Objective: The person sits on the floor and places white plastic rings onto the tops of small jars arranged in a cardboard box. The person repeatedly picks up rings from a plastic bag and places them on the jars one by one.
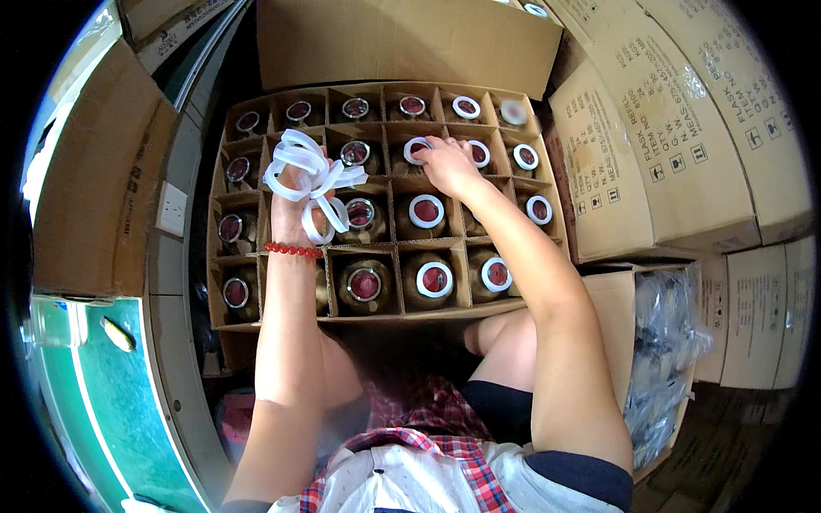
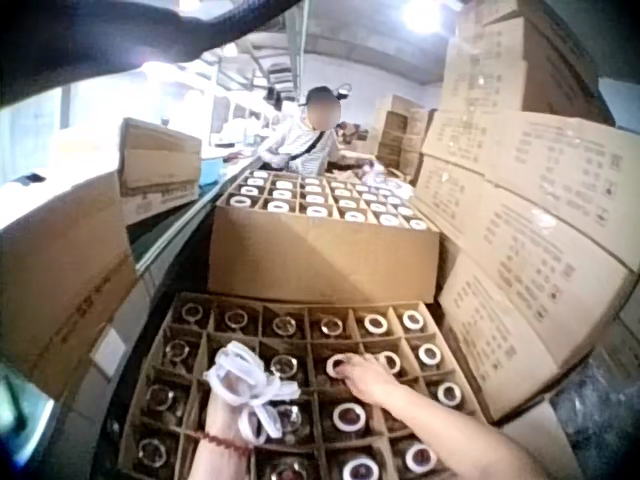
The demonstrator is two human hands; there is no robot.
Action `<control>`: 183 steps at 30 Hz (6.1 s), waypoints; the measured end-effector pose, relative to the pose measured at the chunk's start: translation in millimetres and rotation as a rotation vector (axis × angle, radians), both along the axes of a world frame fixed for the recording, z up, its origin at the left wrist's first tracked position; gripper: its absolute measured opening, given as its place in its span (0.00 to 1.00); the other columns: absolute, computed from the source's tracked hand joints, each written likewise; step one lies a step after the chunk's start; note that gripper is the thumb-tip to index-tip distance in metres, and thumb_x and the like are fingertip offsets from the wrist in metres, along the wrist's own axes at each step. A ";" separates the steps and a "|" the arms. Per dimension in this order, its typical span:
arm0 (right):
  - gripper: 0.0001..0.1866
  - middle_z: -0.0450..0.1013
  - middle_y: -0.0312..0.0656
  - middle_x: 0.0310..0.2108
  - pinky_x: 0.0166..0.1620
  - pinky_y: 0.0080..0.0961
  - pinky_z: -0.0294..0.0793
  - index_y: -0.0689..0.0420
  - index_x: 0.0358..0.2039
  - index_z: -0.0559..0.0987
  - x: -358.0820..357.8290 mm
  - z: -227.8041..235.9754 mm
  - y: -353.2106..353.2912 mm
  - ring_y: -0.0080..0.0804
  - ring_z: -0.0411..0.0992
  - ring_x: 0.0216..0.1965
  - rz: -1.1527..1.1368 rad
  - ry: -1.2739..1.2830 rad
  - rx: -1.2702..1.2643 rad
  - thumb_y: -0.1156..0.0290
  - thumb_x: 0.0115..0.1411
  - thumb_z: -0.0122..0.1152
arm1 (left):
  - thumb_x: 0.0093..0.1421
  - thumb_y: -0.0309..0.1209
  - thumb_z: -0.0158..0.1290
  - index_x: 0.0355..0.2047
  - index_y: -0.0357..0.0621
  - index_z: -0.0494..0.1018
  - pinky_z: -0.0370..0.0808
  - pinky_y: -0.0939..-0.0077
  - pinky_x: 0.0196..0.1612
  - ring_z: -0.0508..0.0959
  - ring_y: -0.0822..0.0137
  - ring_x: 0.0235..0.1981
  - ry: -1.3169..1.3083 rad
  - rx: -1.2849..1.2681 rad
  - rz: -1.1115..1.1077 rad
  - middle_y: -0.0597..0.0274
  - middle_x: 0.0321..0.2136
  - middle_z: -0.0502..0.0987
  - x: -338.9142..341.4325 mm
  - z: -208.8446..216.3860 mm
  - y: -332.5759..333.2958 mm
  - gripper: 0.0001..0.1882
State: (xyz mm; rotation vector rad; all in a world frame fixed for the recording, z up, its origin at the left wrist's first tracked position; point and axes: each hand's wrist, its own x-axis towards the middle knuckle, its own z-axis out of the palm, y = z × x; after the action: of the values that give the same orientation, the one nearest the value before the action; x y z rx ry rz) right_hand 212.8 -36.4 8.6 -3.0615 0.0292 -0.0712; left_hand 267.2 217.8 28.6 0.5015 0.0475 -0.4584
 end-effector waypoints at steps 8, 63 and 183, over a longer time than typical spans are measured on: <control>0.15 0.72 0.46 0.45 0.54 0.49 0.55 0.50 0.37 0.81 14.4 6.7 27.8 0.44 0.68 0.49 -0.054 0.098 -0.191 0.76 0.50 0.51 | 0.55 0.39 0.57 0.40 0.38 0.73 0.79 0.74 0.38 0.78 0.63 0.37 0.003 0.047 -0.016 0.56 0.37 0.76 -3.2 10.8 5.2 0.18; 0.09 0.73 0.43 0.39 0.48 0.38 0.70 0.51 0.34 0.81 102.2 -7.4 -41.6 0.43 0.70 0.46 -0.090 -0.161 0.038 0.69 0.51 0.57 | 0.53 0.24 0.52 0.39 0.36 0.71 0.77 0.74 0.32 0.77 0.66 0.32 0.084 0.238 -0.049 0.57 0.33 0.75 4.7 7.8 -6.6 0.12; 0.09 0.72 0.37 0.38 0.33 0.16 0.71 0.57 0.38 0.78 54.3 96.7 170.9 0.21 0.70 0.38 0.571 -0.062 0.774 0.75 0.55 0.60 | 0.56 0.33 0.48 0.35 0.42 0.69 0.74 0.70 0.35 0.76 0.63 0.31 0.242 -0.140 0.025 0.58 0.30 0.73 26.4 19.1 75.9 0.09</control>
State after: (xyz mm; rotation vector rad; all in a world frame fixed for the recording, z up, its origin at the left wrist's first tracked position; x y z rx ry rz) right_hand 267.1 134.5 105.3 -2.1936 -0.6492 -0.0901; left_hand 293.6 293.7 47.7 0.3060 0.2523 -0.4919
